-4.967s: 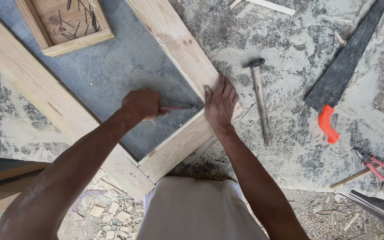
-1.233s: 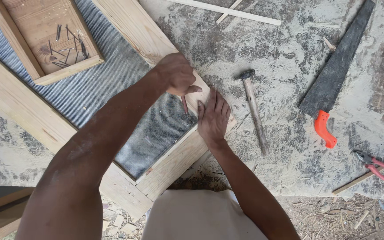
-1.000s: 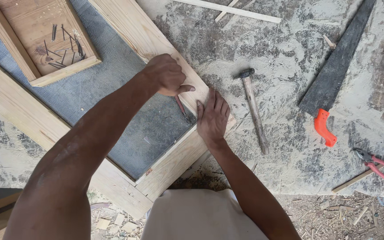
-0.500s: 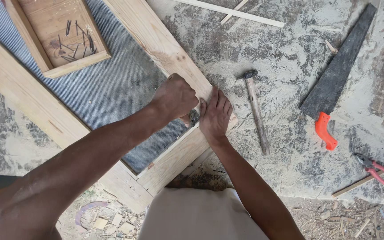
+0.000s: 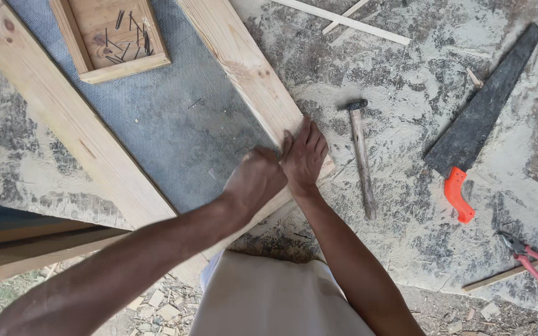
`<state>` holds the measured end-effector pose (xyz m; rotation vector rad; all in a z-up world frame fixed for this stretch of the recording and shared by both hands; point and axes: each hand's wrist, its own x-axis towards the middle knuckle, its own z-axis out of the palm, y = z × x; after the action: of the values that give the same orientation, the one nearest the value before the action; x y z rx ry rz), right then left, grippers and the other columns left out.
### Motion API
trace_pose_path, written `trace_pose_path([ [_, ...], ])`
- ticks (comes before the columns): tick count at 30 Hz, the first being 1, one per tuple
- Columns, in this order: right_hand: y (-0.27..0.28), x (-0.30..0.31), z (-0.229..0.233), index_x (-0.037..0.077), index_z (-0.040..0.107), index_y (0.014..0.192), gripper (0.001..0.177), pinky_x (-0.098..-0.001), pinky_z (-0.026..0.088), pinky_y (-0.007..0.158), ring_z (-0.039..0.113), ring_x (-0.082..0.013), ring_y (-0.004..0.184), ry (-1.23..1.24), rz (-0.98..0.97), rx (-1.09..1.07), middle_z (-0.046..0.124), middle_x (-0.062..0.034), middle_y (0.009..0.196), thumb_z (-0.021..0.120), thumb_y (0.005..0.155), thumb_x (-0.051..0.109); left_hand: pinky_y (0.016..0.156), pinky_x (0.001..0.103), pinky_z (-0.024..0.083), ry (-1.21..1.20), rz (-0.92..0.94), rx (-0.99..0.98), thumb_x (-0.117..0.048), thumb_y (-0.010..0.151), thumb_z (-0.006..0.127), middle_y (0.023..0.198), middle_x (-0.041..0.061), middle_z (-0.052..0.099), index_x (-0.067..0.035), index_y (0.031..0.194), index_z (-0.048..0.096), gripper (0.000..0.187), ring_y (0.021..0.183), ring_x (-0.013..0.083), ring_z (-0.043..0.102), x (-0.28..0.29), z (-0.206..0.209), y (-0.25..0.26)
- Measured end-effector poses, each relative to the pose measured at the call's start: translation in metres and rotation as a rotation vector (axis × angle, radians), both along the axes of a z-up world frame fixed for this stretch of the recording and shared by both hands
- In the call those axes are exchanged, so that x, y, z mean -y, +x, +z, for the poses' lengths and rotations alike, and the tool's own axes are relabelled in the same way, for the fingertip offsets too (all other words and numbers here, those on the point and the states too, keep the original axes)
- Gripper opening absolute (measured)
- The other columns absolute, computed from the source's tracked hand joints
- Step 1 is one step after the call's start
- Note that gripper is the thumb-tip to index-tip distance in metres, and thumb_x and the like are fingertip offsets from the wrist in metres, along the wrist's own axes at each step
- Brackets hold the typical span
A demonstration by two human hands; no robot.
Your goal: The person hammers nails into a wooden frame to secure a mesh screen. They use a hammer to drive nails along the frame edges and then use pliers to trim protruding nail ends.
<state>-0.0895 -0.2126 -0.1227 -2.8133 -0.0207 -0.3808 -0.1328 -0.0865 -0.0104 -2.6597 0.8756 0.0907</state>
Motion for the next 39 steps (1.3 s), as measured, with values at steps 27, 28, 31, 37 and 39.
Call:
trace_pose_path([
  [27,0.0,-0.002,0.005,0.008,0.046,0.149,0.057,-0.0439,0.039,0.102,0.053,-0.0311,0.117,-0.013,0.007,0.049,0.054,-0.0131,0.132,0.047,0.107,0.047,0.046,0.028,0.044,-1.106,1.474,-1.435,-0.044,0.109,0.043,0.073,0.009,0.053,0.008,0.138,0.049,0.06,0.056,0.0195,0.053,-0.06,0.048,-0.03],
  [28,-0.001,-0.002,0.006,0.008,0.046,0.149,0.057,-0.0439,0.039,0.102,0.053,-0.0311,0.117,-0.013,0.007,0.049,0.054,-0.0131,0.132,0.047,0.107,0.047,0.046,0.028,0.044,-1.106,1.474,-1.435,-0.044,0.109,0.043,0.073,0.009,0.053,0.008,0.138,0.049,0.06,0.056,0.0195,0.053,-0.056,0.04,-0.041],
  [31,0.0,-0.003,0.008,0.008,0.047,0.149,0.057,-0.0421,0.039,0.102,0.053,-0.0294,0.117,-0.048,-0.013,0.047,0.055,-0.0119,0.133,0.047,0.107,0.047,0.04,0.026,0.04,-1.144,1.483,-1.327,-0.043,0.11,0.045,0.062,0.005,0.051,0.009,0.124,0.066,0.058,0.047,0.0146,0.05,-0.049,0.029,-0.062],
  [37,0.0,-0.004,0.007,0.009,0.045,0.15,0.057,-0.0434,0.038,0.105,0.052,-0.0301,0.118,-0.002,0.005,0.029,0.054,-0.0122,0.134,0.05,0.106,0.045,0.046,0.028,0.057,-1.216,1.537,-1.278,-0.036,0.106,0.049,0.071,0.014,0.062,0.01,0.132,0.056,0.053,0.056,0.0188,0.064,-0.058,0.023,-0.052],
  [39,0.0,-0.002,0.003,0.009,0.044,0.151,0.058,-0.045,0.038,0.105,0.051,-0.0306,0.12,0.0,-0.001,0.02,0.053,-0.0122,0.136,0.05,0.106,0.046,0.064,0.036,0.066,-1.058,1.433,-1.339,-0.035,0.107,0.046,0.092,0.028,0.073,0.009,0.139,0.053,0.054,0.072,0.0293,0.075,-0.061,0.065,-0.032],
])
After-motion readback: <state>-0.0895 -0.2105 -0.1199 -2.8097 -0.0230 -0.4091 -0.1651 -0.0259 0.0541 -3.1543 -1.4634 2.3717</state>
